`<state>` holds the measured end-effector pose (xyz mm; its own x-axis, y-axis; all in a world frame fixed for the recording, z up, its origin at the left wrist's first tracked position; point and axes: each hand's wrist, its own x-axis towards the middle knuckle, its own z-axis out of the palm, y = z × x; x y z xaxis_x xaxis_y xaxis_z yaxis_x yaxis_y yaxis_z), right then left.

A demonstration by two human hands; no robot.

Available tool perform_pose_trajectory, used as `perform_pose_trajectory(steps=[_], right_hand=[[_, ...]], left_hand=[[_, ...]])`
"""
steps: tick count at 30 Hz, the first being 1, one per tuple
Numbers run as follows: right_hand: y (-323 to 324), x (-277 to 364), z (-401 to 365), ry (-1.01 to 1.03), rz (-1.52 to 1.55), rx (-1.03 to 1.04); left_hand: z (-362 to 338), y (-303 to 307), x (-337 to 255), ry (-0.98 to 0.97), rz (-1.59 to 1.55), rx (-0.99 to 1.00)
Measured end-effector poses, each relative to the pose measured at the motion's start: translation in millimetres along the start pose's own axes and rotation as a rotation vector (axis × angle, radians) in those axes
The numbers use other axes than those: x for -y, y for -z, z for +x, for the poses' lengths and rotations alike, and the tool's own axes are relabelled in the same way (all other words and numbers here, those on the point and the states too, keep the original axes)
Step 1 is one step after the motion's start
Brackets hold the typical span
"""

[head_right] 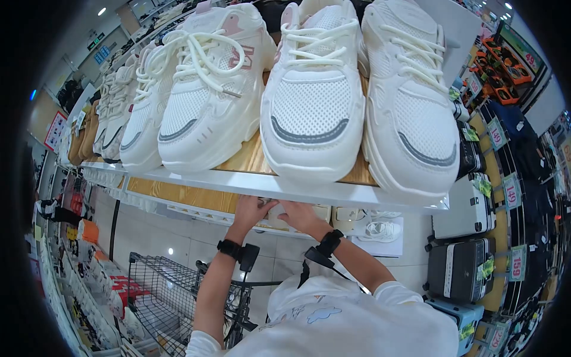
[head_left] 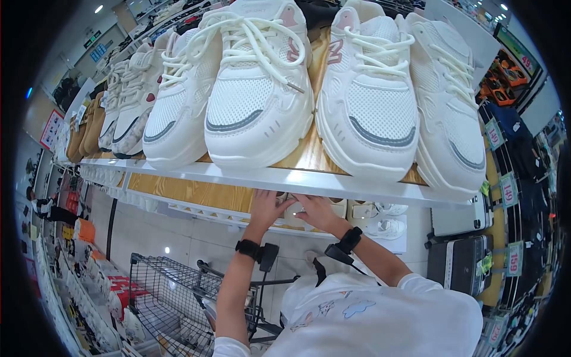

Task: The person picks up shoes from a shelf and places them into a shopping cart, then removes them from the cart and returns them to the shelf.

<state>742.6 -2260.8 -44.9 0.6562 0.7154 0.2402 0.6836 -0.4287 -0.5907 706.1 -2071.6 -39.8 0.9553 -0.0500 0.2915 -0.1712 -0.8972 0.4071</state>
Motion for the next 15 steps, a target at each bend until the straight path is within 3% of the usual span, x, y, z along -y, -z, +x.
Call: perform_pose_trajectory(steps=[4,6,9,15], right_hand=[[-9,-11,0,-0.021,0.059,0.036],[-10,-19,6,-0.066,0.045,0.188],[-19,-30,5,-0.107,0.043,0.215],[-18,-30,3,-0.096,0.056,0.222]], left_hand=[[-25,15,9,0.093,-0.163,-0.085],[-33,13,14,0.281,-0.460,0.130],[-39,1,10,0.267,-0.376,0.019],[-40,-10,8,0.399,-0.369,0.023]])
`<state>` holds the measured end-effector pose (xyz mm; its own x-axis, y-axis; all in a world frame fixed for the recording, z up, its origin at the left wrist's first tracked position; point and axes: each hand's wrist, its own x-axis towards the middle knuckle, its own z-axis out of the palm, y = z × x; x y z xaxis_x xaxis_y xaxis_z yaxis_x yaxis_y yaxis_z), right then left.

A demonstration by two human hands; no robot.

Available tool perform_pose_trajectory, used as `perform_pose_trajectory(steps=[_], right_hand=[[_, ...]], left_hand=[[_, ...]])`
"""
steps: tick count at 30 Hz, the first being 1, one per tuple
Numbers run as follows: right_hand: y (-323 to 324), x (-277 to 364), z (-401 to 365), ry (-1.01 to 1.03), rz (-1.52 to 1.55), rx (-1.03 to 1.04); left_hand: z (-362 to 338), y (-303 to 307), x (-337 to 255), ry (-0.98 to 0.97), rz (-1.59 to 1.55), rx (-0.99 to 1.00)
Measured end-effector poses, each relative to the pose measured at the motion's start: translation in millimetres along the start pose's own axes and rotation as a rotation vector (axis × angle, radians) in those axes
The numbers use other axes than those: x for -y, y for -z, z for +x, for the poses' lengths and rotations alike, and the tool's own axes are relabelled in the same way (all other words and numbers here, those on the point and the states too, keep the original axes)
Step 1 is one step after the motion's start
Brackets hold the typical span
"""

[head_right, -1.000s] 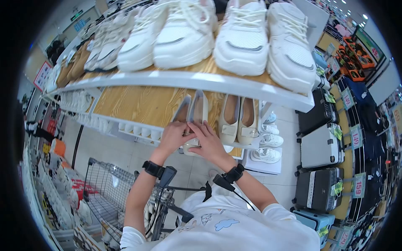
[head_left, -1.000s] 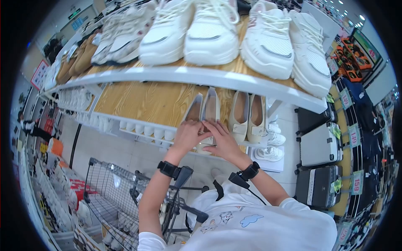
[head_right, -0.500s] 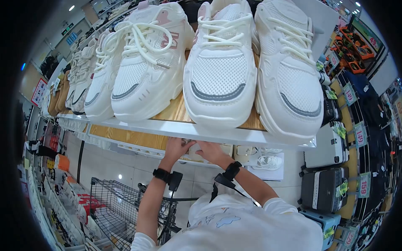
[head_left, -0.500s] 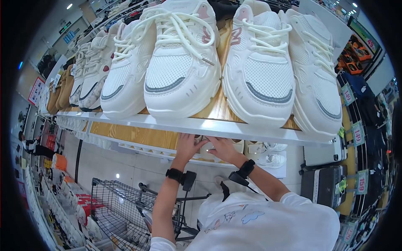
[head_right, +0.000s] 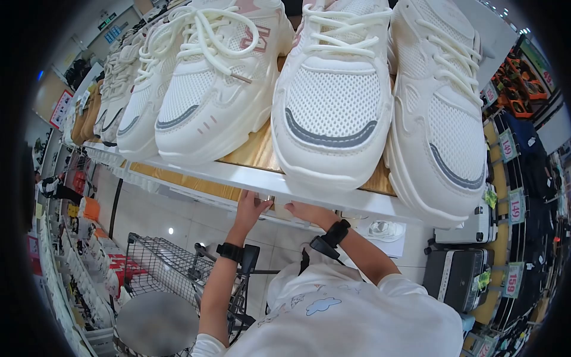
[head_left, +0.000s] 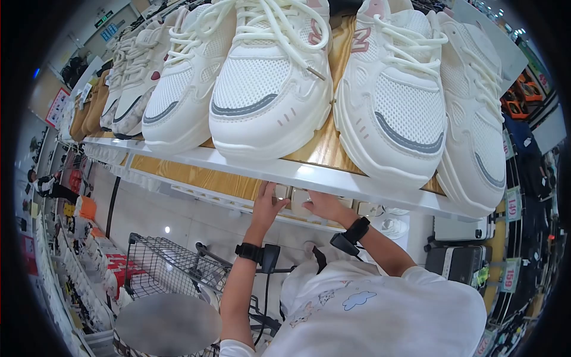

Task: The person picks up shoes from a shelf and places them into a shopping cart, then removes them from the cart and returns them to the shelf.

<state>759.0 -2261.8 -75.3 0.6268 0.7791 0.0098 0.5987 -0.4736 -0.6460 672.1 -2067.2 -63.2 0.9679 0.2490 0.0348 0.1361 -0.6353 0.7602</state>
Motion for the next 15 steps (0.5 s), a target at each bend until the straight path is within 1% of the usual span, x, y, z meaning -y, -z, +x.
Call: perform_pose_trajectory(steps=[4,6,7,9,10,12,13,15], right_hand=[[6,8,0,0.035,-0.037,-0.027],[-1,4,0,0.051,0.025,-0.061],[5,12,-4,0.053,0.026,-0.060],[25,45,-17,0.183,-0.092,-0.215],[24,56,-22,0.187,-0.089,-0.209],[15,77,-34,0.313,-0.156,-0.373],[10,87,-40,0.325,-0.151,-0.361],[2,106,-47,0.485,0.059,-0.052]], left_hand=[[-1,8,-7,-0.028,0.011,0.012],[-4,11,-9,-0.083,-0.015,0.027],[-7,17,-13,-0.082,-0.014,0.025],[-17,42,-25,-0.187,0.155,-0.027],[-24,56,-21,-0.159,0.213,-0.046],[-40,88,-5,-0.113,0.245,-0.115],[-52,109,-2,-0.098,0.246,-0.125],[-80,150,-8,-0.118,0.337,-0.253]])
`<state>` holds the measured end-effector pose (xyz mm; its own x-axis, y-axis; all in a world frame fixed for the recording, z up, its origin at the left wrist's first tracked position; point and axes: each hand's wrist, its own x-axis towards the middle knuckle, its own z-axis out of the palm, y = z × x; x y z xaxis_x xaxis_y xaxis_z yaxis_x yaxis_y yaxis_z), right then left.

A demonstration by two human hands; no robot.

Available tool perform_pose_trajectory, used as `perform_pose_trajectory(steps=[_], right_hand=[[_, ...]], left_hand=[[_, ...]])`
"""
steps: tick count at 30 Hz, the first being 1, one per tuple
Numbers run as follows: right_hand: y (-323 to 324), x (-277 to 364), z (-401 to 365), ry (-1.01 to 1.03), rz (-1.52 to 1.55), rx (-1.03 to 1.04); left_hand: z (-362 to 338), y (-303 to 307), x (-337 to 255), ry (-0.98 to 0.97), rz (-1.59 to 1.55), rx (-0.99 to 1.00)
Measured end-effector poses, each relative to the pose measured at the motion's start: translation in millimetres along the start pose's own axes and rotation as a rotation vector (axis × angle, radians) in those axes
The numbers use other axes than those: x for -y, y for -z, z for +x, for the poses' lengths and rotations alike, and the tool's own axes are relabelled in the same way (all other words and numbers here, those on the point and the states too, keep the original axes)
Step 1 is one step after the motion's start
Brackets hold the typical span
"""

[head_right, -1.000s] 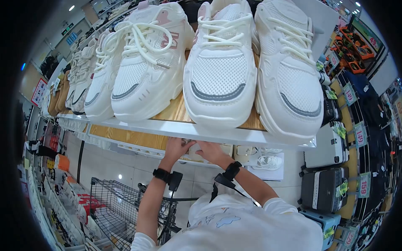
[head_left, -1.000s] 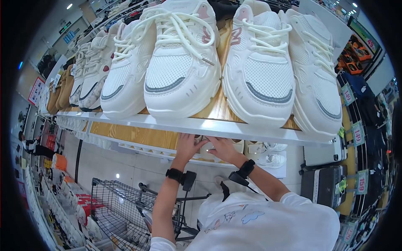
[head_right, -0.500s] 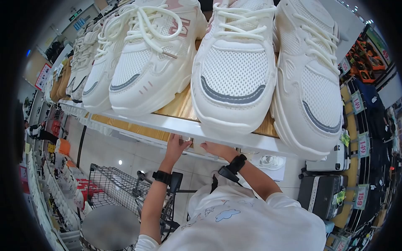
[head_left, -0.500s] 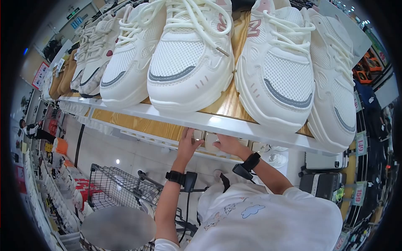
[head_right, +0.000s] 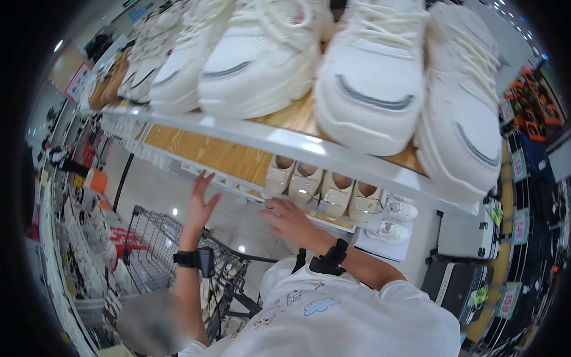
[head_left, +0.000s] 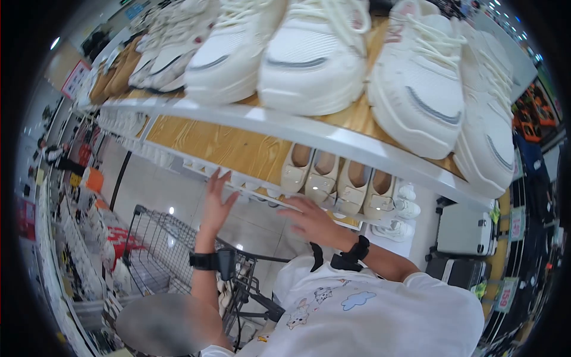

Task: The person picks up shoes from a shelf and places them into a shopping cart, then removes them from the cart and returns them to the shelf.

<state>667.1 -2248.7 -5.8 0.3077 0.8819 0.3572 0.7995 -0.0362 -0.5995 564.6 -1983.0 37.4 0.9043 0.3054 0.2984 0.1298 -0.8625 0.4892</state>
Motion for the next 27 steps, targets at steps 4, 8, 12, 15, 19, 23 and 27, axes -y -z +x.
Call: perform_pose_trajectory(steps=[4,8,12,15,19,23,27], right_hand=[[-5,56,21,0.192,0.266,0.228],[-22,109,41,0.362,0.364,0.426],[-58,143,42,0.473,0.328,0.726],[-78,154,32,0.494,0.216,0.780],[-88,171,26,0.354,0.062,0.819],[-89,187,27,0.154,0.081,0.809],[-96,197,26,0.020,0.159,0.701]], left_hand=[[-81,77,12,0.268,0.059,-0.133],[-202,126,35,0.584,0.080,-0.252],[-339,135,77,0.747,0.274,-0.171],[-408,136,98,0.820,0.297,0.016],[-465,124,151,0.992,0.170,0.149],[-487,94,213,1.032,0.136,0.363],[-475,42,254,1.145,-0.065,0.293]])
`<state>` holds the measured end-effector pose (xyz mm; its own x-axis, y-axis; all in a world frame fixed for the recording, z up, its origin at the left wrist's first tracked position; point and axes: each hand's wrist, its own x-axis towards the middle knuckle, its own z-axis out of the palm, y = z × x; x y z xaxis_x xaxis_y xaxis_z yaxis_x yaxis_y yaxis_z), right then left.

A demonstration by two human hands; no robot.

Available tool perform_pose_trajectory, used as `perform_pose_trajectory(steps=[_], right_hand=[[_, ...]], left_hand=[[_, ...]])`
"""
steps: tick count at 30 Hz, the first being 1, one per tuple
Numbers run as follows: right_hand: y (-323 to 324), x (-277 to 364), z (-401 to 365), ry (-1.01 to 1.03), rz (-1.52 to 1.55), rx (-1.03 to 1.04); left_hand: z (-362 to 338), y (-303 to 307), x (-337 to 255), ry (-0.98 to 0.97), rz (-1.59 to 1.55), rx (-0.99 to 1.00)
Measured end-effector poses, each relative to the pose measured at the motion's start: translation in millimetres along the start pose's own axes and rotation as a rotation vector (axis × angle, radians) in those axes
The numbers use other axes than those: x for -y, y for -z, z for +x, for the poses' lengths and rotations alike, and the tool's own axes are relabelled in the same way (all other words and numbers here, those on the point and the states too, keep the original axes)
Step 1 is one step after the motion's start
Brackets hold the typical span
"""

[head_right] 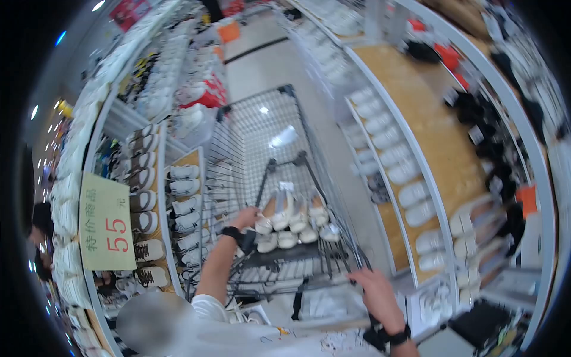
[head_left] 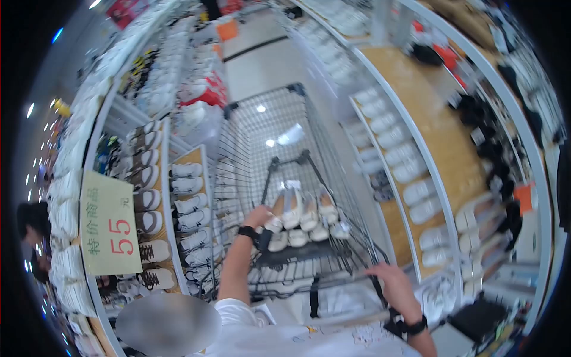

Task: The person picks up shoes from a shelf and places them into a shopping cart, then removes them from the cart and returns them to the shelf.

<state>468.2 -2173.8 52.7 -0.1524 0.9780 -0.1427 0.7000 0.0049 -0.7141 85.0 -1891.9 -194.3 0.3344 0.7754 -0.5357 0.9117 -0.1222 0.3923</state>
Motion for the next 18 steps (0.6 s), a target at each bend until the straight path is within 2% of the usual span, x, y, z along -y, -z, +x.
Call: perform_pose_trajectory(steps=[1,3,5,6,9,10,11,13,15,17,18], right_hand=[[-2,-1,0,0.004,0.038,-0.034],[-6,-13,-1,0.122,0.047,-0.068],[-2,5,3,0.048,0.069,-0.130],[-1,-2,-4,-0.013,0.219,-0.090],[-3,-6,-2,-0.121,0.344,-0.195],[-11,-21,-3,-0.089,0.313,-0.233],[-13,-23,-1,-0.080,0.312,-0.227],[-16,-23,2,-0.201,0.521,-0.299],[-16,-22,5,-0.211,0.529,-0.299],[-16,-24,10,-0.261,0.752,-0.270],[-14,-23,13,-0.247,0.759,-0.258]], left_hand=[[-1,-6,-16,-0.033,0.037,-0.063],[23,-35,-15,0.015,0.075,0.010],[17,-45,-26,0.028,-0.022,0.049],[31,-64,-16,0.042,0.007,0.102],[18,-53,-40,0.156,-0.023,0.070],[20,-53,-39,0.162,-0.032,0.059],[22,-54,-38,0.125,0.001,0.027],[23,-49,-39,0.092,0.039,-0.004],[25,-38,-42,-0.011,0.153,-0.052],[30,-26,-44,0.006,0.109,-0.038],[31,-20,-46,-0.016,0.111,-0.121]])
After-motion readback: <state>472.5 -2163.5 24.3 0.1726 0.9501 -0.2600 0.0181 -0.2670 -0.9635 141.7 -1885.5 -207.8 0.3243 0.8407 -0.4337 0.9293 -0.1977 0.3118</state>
